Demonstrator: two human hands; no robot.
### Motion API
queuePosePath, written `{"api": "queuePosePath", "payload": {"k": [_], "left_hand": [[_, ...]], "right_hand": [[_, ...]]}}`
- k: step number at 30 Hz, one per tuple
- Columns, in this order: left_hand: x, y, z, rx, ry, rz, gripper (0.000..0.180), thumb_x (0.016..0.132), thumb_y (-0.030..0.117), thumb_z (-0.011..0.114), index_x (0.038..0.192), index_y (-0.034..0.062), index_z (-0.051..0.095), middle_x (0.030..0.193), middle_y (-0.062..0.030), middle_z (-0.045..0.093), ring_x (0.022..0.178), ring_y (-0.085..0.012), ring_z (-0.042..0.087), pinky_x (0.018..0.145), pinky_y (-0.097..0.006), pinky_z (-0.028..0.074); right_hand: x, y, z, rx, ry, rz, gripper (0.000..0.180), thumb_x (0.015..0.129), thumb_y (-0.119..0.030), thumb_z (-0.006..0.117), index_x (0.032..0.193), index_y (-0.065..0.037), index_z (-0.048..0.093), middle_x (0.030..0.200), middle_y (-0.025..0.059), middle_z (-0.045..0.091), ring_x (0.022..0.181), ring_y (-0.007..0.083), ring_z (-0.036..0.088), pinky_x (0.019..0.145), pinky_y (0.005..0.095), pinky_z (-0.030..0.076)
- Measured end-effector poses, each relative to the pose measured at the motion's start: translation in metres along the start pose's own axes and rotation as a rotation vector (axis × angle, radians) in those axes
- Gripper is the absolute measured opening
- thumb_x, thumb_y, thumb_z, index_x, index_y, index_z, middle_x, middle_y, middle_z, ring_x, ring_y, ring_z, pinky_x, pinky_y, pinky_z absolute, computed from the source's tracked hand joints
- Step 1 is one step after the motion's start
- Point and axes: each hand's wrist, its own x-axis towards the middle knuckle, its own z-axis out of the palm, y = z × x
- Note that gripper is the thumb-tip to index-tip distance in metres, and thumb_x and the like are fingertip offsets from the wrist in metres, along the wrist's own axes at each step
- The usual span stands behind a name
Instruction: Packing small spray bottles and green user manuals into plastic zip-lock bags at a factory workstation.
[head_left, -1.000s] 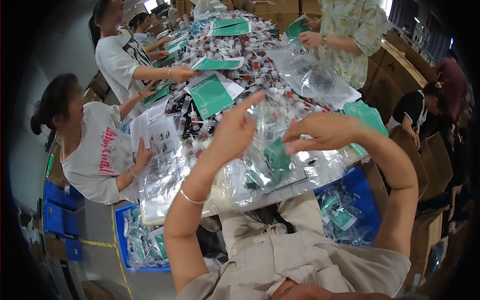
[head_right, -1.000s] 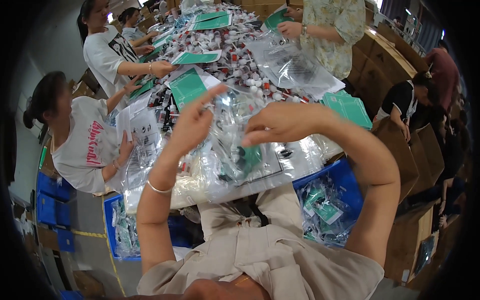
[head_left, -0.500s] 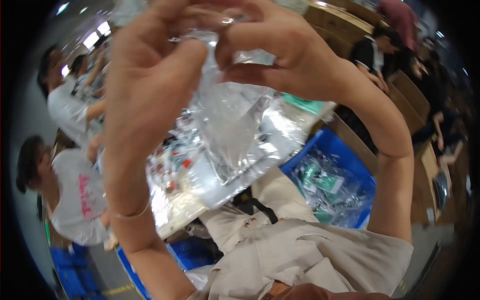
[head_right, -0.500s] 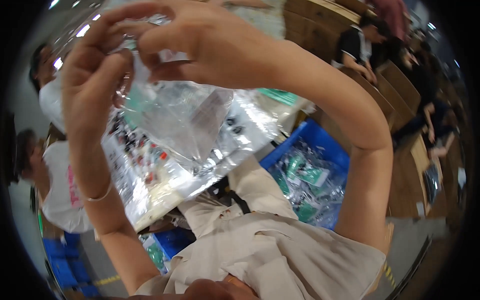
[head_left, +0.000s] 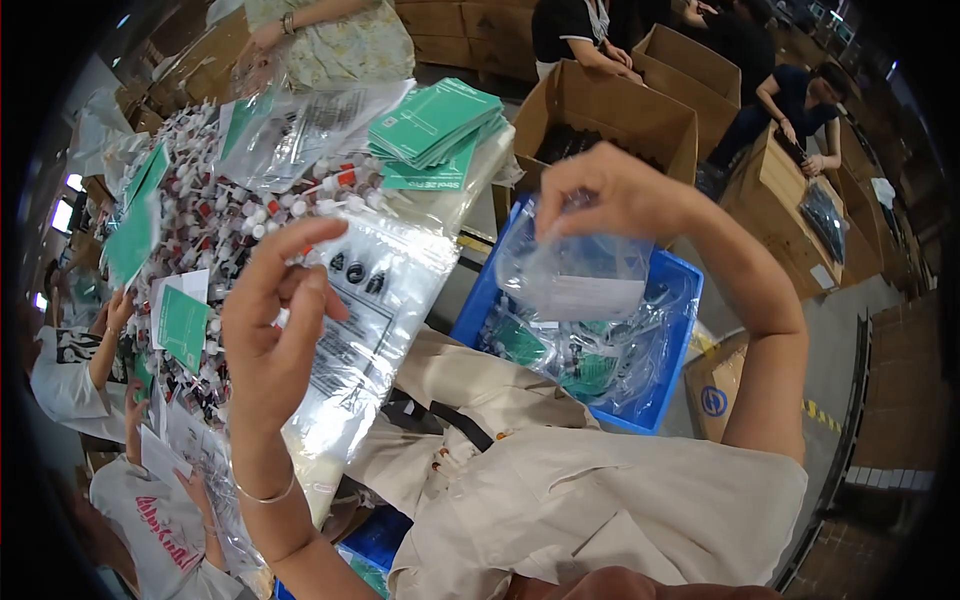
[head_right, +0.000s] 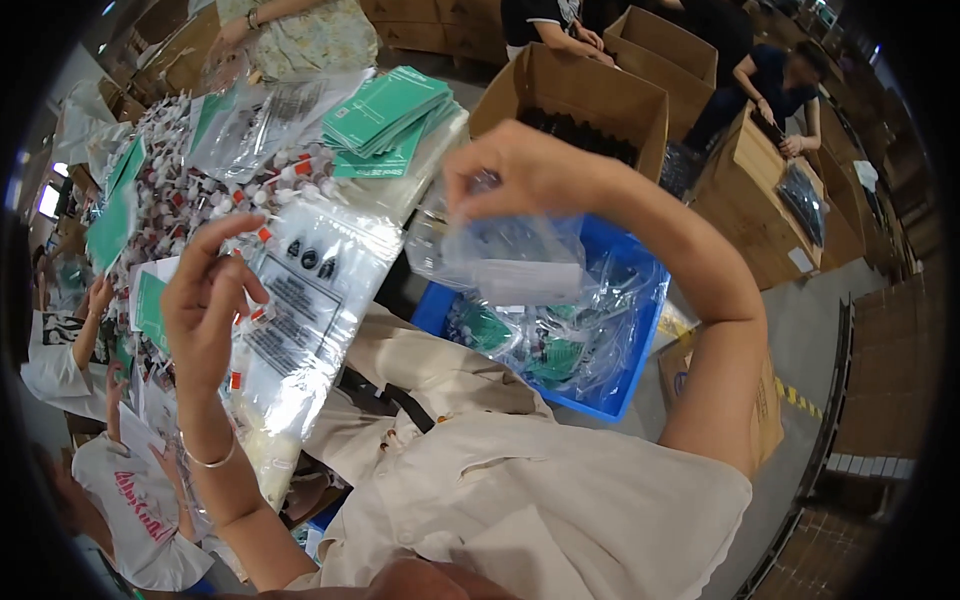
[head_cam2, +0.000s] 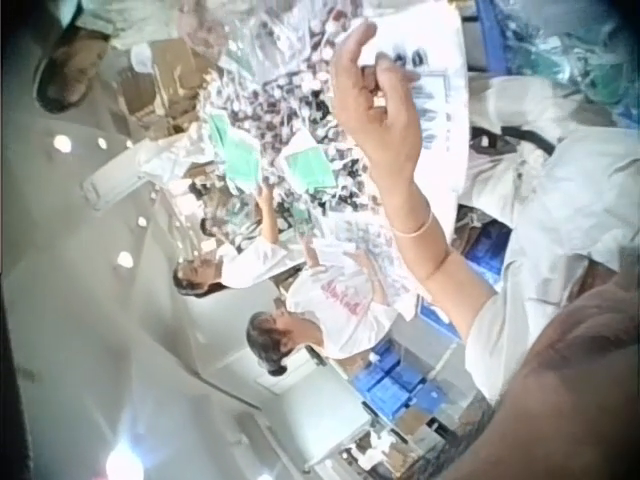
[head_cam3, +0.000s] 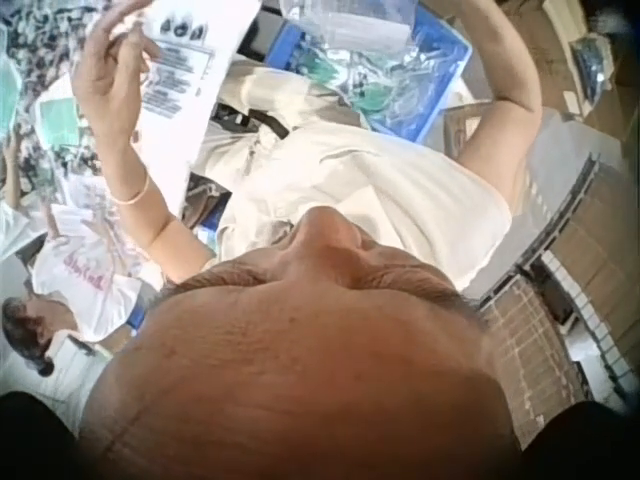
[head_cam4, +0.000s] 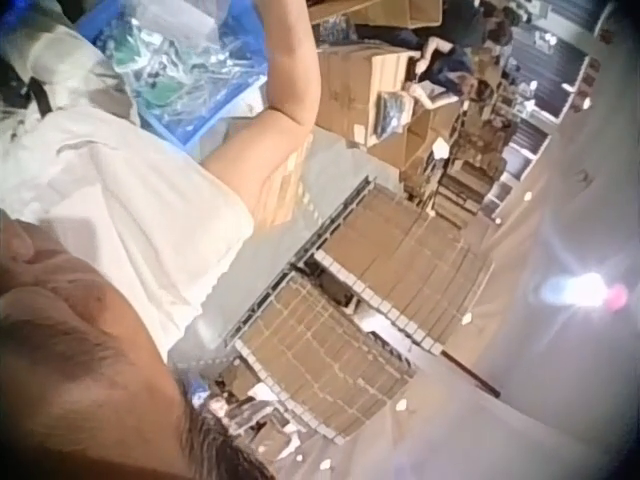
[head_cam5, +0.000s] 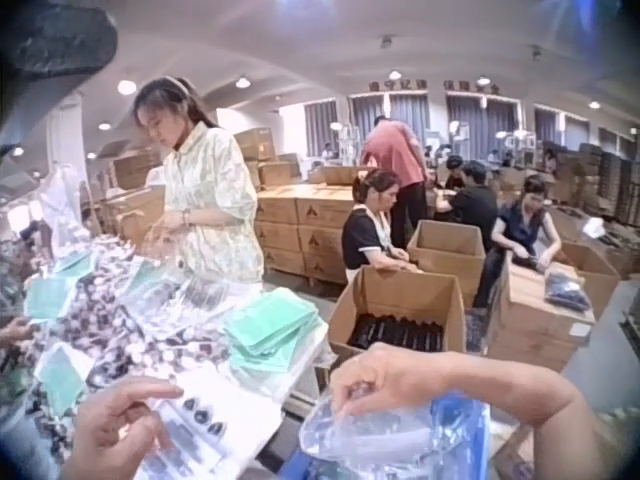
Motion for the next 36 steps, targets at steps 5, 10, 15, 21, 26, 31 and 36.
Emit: {"api": "queuePosePath", "payload": {"k": [5, 10, 15, 21, 26, 31, 36], "left_hand": [[-0.017, -0.061, 0.017, -0.052, -0.128, -0.233, 0.026, 0.088, 0.001, 0.047, 0.112, 0.0023, 0.058, 0.101, -0.0047, 0.064, 0.065, -0.0080, 0.058, 0.060, -0.021, 0.047], [-0.055, -0.125, 0.036, 0.049, -0.129, -0.303, 0.026, 0.088, 0.006, 0.052, 0.113, 0.0030, 0.057, 0.098, -0.0073, 0.065, 0.068, -0.0143, 0.061, 0.059, -0.026, 0.048], [-0.075, -0.158, 0.053, 0.442, 0.067, -0.328, 0.028, 0.086, 0.017, 0.060, 0.108, 0.0014, 0.057, 0.092, -0.0123, 0.063, 0.075, -0.0242, 0.062, 0.065, -0.033, 0.048], [-0.030, -0.184, 0.101, 0.786, 0.382, -0.044, 0.042, 0.079, 0.033, 0.067, 0.099, -0.0007, 0.051, 0.103, -0.0178, 0.051, 0.100, -0.0338, 0.049, 0.085, -0.046, 0.039], [-0.027, -0.206, 0.106, 0.963, 0.309, -0.166, 0.044, 0.077, 0.032, 0.066, 0.104, -0.0007, 0.053, 0.109, -0.0134, 0.051, 0.111, -0.0298, 0.045, 0.098, -0.056, 0.029], [-0.037, -0.216, 0.099, 0.931, 0.336, -0.119, 0.025, 0.081, 0.018, 0.060, 0.099, 0.0006, 0.055, 0.105, -0.0106, 0.054, 0.108, -0.0280, 0.047, 0.099, -0.054, 0.029], [-0.049, -0.209, 0.073, 0.442, 0.380, -0.061, 0.012, 0.083, 0.010, 0.055, 0.090, 0.0003, 0.054, 0.096, -0.0148, 0.055, 0.093, -0.0339, 0.051, 0.090, -0.046, 0.037]], "right_hand": [[-0.062, 0.048, 0.032, 0.094, -0.086, 0.211, 0.009, 0.077, -0.012, 0.070, 0.078, -0.005, 0.065, 0.077, 0.0040, 0.062, 0.074, 0.0123, 0.057, 0.063, 0.0255, 0.045], [-0.158, 0.088, 0.055, 0.364, -0.442, 0.733, 0.004, 0.079, -0.007, 0.068, 0.079, -0.004, 0.065, 0.077, 0.0012, 0.066, 0.072, 0.0079, 0.059, 0.066, 0.0237, 0.047], [-0.241, 0.156, 0.095, -0.151, -0.967, 0.884, 0.034, 0.071, -0.026, 0.075, 0.100, -0.009, 0.069, 0.100, 0.0085, 0.068, 0.092, 0.0253, 0.064, 0.079, 0.0352, 0.049], [-0.112, 0.134, 0.133, -0.213, -0.479, 0.413, 0.034, 0.081, -0.022, 0.064, 0.109, -0.003, 0.060, 0.099, 0.0167, 0.064, 0.091, 0.0355, 0.060, 0.080, 0.0415, 0.047], [-0.022, 0.089, 0.133, -0.057, -0.545, 0.247, 0.035, 0.084, -0.023, 0.062, 0.111, -0.001, 0.059, 0.102, 0.0164, 0.063, 0.087, 0.0324, 0.063, 0.076, 0.0394, 0.049], [0.036, 0.077, 0.126, 0.156, -0.514, 0.187, 0.031, 0.087, -0.020, 0.060, 0.110, 0.000, 0.059, 0.096, 0.0127, 0.066, 0.084, 0.0228, 0.065, 0.073, 0.0352, 0.051], [0.095, 0.074, 0.144, 0.392, -0.215, 0.390, 0.029, 0.090, -0.023, 0.059, 0.105, 0.002, 0.060, 0.080, 0.0087, 0.064, 0.068, 0.0125, 0.062, 0.056, 0.0277, 0.051]]}}
